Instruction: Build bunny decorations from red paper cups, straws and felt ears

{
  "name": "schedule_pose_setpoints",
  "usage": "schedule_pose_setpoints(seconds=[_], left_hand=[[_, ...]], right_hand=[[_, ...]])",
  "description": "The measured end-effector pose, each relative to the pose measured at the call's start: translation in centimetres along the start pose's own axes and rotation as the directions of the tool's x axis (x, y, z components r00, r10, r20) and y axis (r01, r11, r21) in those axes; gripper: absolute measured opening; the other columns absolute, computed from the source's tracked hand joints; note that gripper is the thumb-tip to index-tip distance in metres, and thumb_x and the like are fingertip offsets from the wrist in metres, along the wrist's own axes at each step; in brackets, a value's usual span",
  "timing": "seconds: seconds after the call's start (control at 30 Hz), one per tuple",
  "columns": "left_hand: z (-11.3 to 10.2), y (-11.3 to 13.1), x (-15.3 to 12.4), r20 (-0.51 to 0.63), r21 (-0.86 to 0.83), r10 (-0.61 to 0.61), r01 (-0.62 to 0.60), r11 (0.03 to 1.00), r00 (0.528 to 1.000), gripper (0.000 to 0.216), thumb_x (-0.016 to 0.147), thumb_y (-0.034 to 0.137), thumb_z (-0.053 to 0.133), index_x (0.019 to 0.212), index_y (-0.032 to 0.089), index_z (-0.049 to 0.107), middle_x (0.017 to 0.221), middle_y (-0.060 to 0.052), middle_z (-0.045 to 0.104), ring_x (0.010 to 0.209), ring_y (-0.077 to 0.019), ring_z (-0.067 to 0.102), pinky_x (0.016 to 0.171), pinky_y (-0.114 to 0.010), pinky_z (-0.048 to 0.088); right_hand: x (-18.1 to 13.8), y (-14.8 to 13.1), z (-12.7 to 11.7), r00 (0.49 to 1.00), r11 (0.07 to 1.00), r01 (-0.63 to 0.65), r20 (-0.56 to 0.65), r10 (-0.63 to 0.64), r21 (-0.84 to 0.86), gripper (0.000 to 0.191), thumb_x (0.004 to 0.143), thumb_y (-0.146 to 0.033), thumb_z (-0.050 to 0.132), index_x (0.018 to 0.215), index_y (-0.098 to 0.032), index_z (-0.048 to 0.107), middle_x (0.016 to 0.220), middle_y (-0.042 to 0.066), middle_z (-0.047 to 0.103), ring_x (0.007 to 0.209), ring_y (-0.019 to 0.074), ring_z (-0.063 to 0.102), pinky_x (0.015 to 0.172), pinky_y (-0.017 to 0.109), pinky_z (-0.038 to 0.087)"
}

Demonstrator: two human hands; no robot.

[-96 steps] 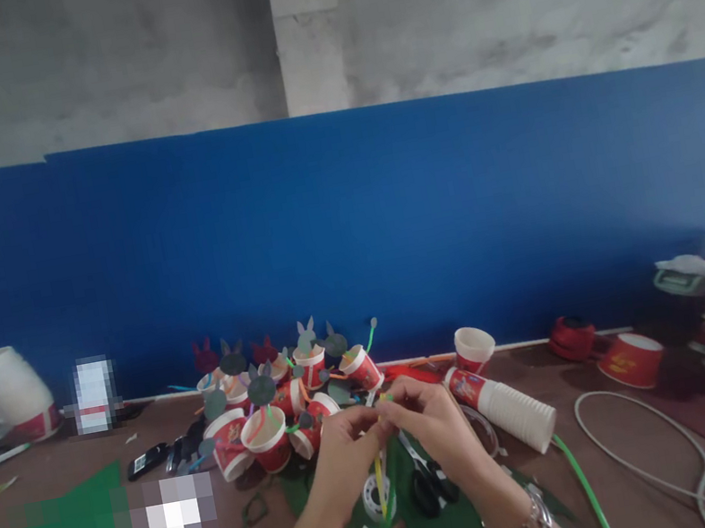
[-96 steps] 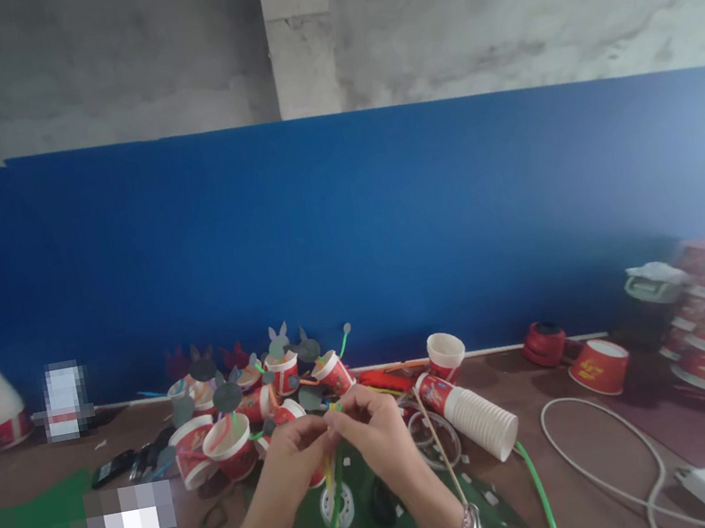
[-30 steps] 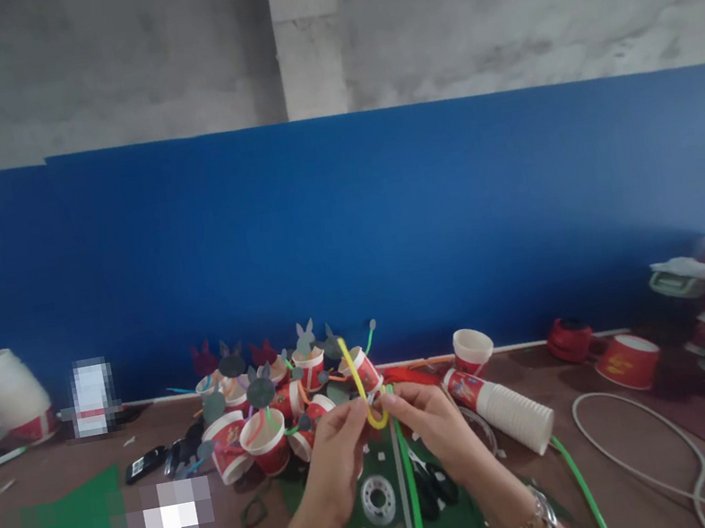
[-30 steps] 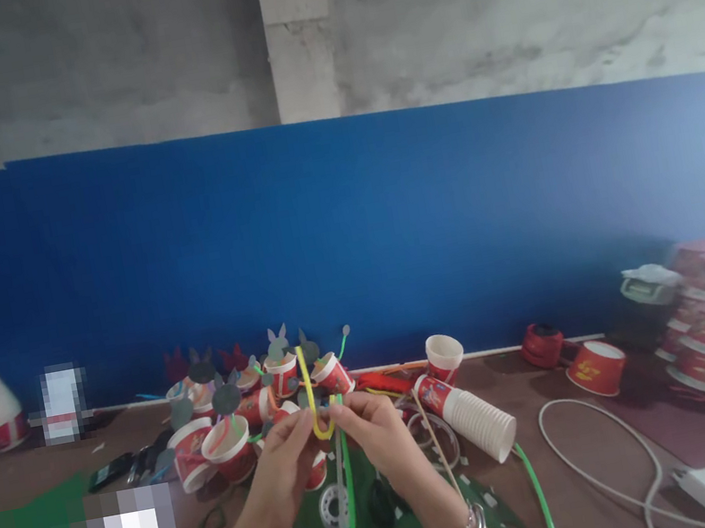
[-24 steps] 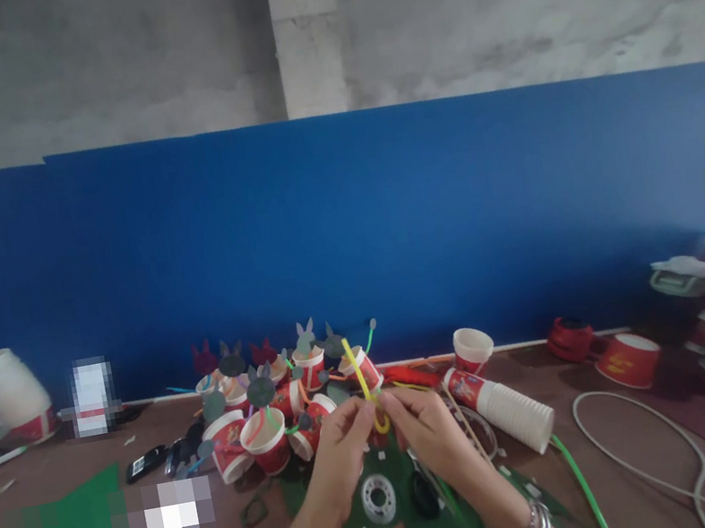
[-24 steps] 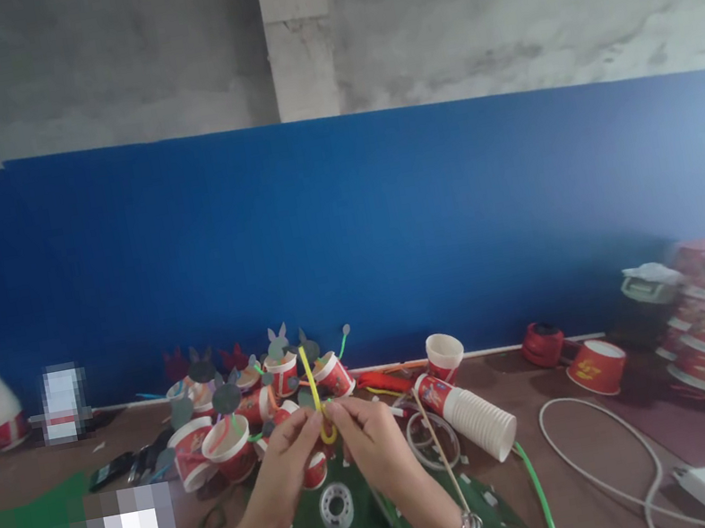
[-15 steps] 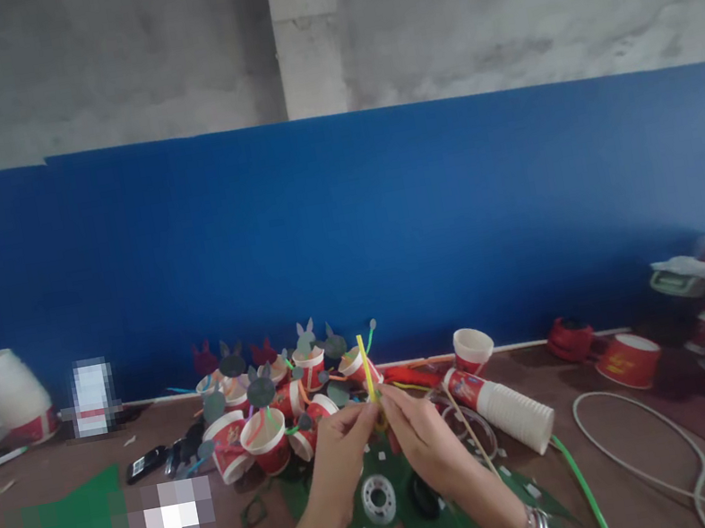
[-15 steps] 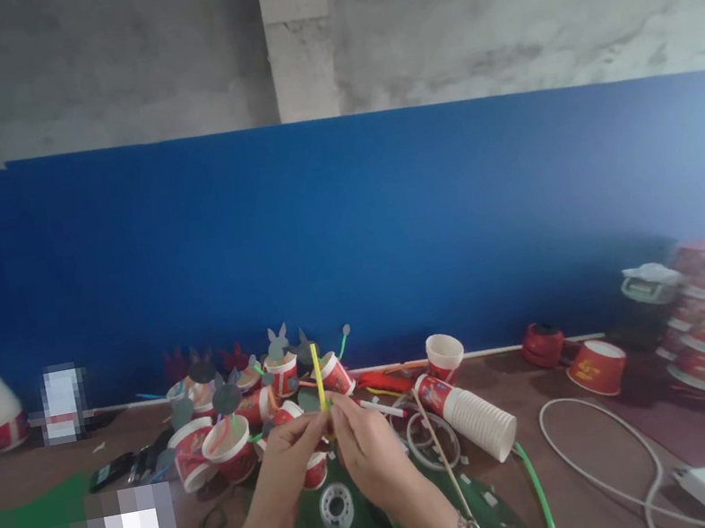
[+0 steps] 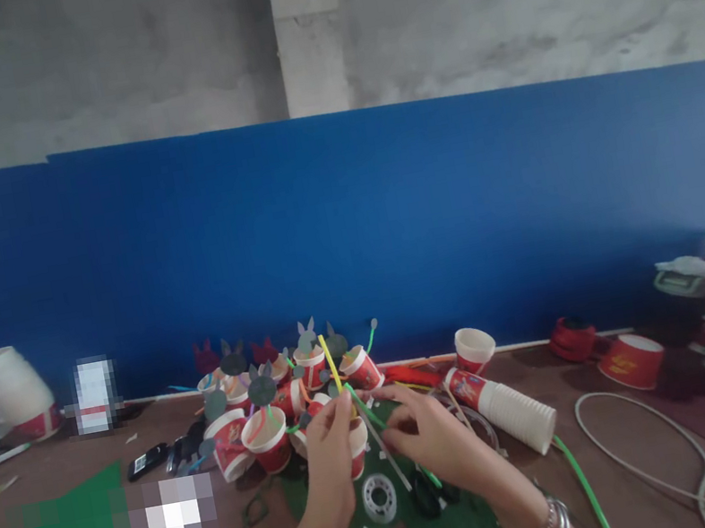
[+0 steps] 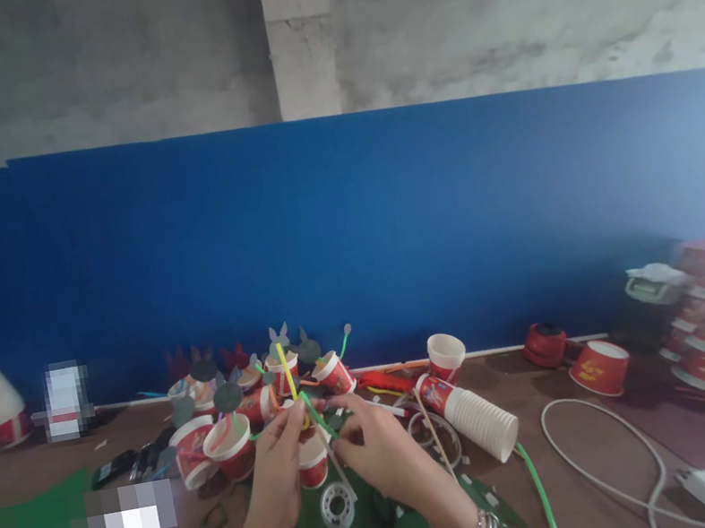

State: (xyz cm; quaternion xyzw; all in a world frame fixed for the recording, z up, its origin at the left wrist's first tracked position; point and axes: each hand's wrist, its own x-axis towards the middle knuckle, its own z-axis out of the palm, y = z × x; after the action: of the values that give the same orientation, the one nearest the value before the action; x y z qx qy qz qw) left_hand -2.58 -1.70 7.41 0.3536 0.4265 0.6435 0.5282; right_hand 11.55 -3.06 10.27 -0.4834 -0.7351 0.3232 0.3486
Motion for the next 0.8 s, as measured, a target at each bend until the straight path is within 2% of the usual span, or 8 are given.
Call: schedule_pose_setpoints(seconds=[0.13,0.2,0.3,0.4,0.57,0.67,0.73,0.8], left_hand=[[0.2,0.4,-0.3,0.039,-0.055,-0.031,0.033,0.998,0.999,0.042,0.062,0.052,0.073,0.075,0.013,0.071,0.061,-0.002,0.065,0.063,-0.0151,0.058,0.064,-0.025,0.044],[0.3,0.5,-0.4,0.059,-0.057,-0.039,0.042,0.998,0.997,0.038,0.061,0.049,0.074,0.072,0.012,0.07,0.059,-0.002,0.065,0.06,-0.0144,0.057,0.062,-0.024,0.044],[0.3,0.6,-0.4,0.078,-0.029,-0.013,0.015,0.999,0.997,0.033,0.062,0.045,0.075,0.065,0.012,0.069,0.058,-0.001,0.064,0.058,-0.013,0.056,0.059,-0.022,0.043],[0.2,0.5,-0.3,0.094,-0.012,-0.015,0.017,1.0,0.995,0.032,0.064,0.045,0.073,0.067,0.013,0.069,0.06,-0.002,0.065,0.06,-0.0138,0.057,0.06,-0.023,0.043],[0.0,0.5,-0.1,0.073,-0.045,-0.005,0.008,0.999,0.997,0.038,0.063,0.048,0.073,0.075,0.012,0.071,0.061,-0.003,0.066,0.06,-0.0146,0.057,0.06,-0.024,0.044],[-0.1,0.3,-0.1,0.12,-0.048,0.031,-0.025,0.999,0.992,0.036,0.067,0.046,0.071,0.078,0.012,0.072,0.064,-0.004,0.066,0.062,-0.0151,0.057,0.062,-0.024,0.044],[0.0,0.2,-0.1,0.127,-0.027,0.018,-0.014,1.0,0.992,0.035,0.067,0.045,0.071,0.077,0.012,0.071,0.064,-0.004,0.066,0.063,-0.0156,0.058,0.063,-0.025,0.044],[0.0,0.2,-0.1,0.143,0.003,-0.009,0.009,1.0,0.99,0.035,0.067,0.046,0.07,0.075,0.012,0.071,0.063,-0.004,0.066,0.063,-0.0164,0.059,0.063,-0.025,0.045]], right_hand=[[0.2,1.1,-0.7,0.993,0.977,-0.114,0.011,0.114,0.179,0.014,0.069,-0.014,0.057,0.083,-0.017,0.058,0.059,0.0,0.068,0.056,0.0147,0.06,0.056,0.025,0.044],[0.3,1.5,-1.1,0.988,0.937,-0.152,0.032,0.15,0.313,0.011,0.068,-0.019,0.063,0.078,-0.017,0.058,0.058,0.0,0.067,0.055,0.0147,0.061,0.055,0.025,0.045],[0.4,1.8,-2.0,0.983,0.86,-0.178,0.043,0.179,0.479,0.014,0.067,-0.024,0.069,0.076,-0.016,0.06,0.061,0.002,0.069,0.054,0.0131,0.061,0.052,0.023,0.044],[0.3,1.8,-2.8,0.982,0.757,-0.183,0.084,0.168,0.628,0.021,0.068,-0.027,0.071,0.085,-0.015,0.064,0.073,0.006,0.071,0.061,0.0127,0.062,0.052,0.021,0.042],[-0.4,1.0,-3.3,0.982,0.629,-0.122,0.183,-0.034,0.768,0.046,0.059,-0.02,0.077,0.103,-0.016,0.065,0.095,0.009,0.069,0.086,0.0185,0.062,0.064,0.024,0.045],[-0.5,0.1,-2.5,0.993,0.675,-0.065,0.116,-0.031,0.735,0.039,0.062,-0.026,0.078,0.098,-0.018,0.065,0.087,0.006,0.068,0.08,0.0174,0.061,0.065,0.025,0.044],[-0.3,-0.1,-1.5,0.999,0.744,-0.029,-0.001,0.04,0.668,0.027,0.067,-0.034,0.075,0.087,-0.017,0.066,0.074,0.003,0.066,0.067,0.0142,0.058,0.058,0.024,0.042],[0.2,0.1,-0.7,0.988,0.794,0.01,-0.128,0.085,0.608,0.027,0.072,-0.041,0.07,0.08,-0.016,0.066,0.065,0.001,0.063,0.059,0.0117,0.053,0.053,0.022,0.038]])
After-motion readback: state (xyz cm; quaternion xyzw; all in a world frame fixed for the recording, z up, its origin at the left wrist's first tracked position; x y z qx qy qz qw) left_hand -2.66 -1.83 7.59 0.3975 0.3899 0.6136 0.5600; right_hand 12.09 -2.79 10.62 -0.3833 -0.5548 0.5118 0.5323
